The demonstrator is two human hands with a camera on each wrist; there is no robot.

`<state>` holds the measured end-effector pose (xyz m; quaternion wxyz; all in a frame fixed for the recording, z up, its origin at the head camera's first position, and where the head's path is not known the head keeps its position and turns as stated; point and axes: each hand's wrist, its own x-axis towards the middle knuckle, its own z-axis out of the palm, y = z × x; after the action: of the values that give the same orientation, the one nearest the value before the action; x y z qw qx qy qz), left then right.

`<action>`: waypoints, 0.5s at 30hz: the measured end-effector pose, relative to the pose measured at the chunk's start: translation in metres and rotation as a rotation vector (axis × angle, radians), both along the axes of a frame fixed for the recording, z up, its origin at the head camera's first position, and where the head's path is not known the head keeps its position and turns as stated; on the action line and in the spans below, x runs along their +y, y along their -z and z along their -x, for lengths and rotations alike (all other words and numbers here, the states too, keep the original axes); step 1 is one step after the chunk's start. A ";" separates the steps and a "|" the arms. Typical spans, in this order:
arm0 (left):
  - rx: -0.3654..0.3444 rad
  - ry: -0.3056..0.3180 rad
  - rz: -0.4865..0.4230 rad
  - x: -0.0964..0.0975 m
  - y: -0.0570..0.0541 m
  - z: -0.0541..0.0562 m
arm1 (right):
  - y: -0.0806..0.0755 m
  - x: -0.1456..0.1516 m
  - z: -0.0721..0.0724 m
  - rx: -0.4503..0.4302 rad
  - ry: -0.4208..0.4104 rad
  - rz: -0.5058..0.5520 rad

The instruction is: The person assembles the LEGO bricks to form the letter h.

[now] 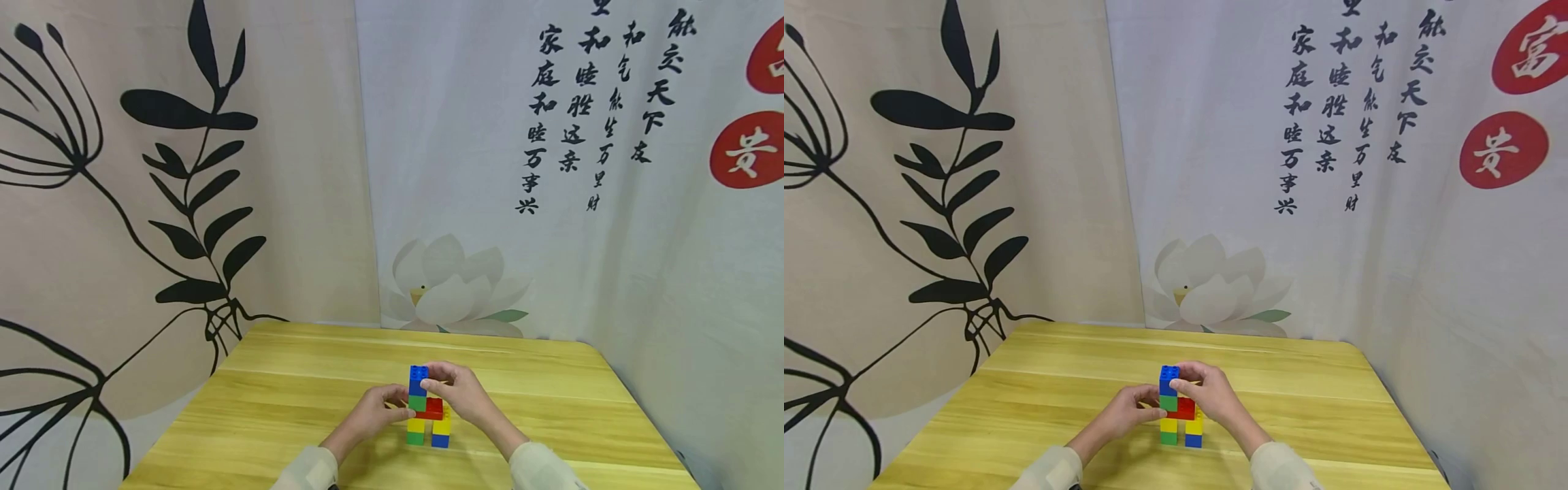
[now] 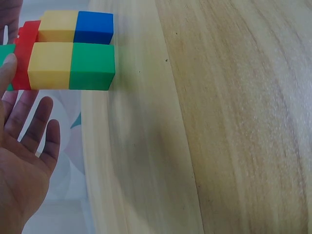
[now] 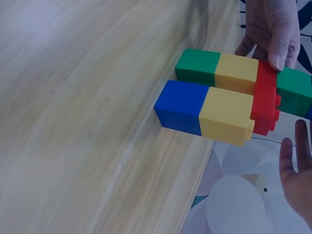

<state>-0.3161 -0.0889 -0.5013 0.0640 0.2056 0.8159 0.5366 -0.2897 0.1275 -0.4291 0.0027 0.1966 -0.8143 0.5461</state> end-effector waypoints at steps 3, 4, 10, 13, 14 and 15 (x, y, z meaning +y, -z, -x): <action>0.002 -0.003 -0.002 0.000 0.000 0.000 | -0.013 -0.002 -0.012 -0.001 -0.006 0.010; 0.003 -0.003 -0.003 0.001 0.001 0.000 | -0.016 -0.002 -0.014 -0.001 -0.007 0.013; 0.020 0.003 -0.001 0.001 0.001 0.000 | -0.001 0.000 -0.003 0.007 0.002 0.016; 0.025 0.004 0.003 0.001 0.001 0.000 | 0.012 0.002 0.007 0.020 0.002 0.003; 0.024 0.005 0.002 0.001 0.001 0.000 | 0.016 0.003 0.010 0.018 0.001 0.004; 0.023 0.006 0.001 0.001 0.001 0.000 | 0.018 0.004 0.012 0.018 0.000 0.007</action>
<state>-0.3160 -0.0877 -0.5022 0.0562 0.2143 0.8163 0.5334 -0.3013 0.1314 -0.4468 0.0105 0.2016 -0.8123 0.5472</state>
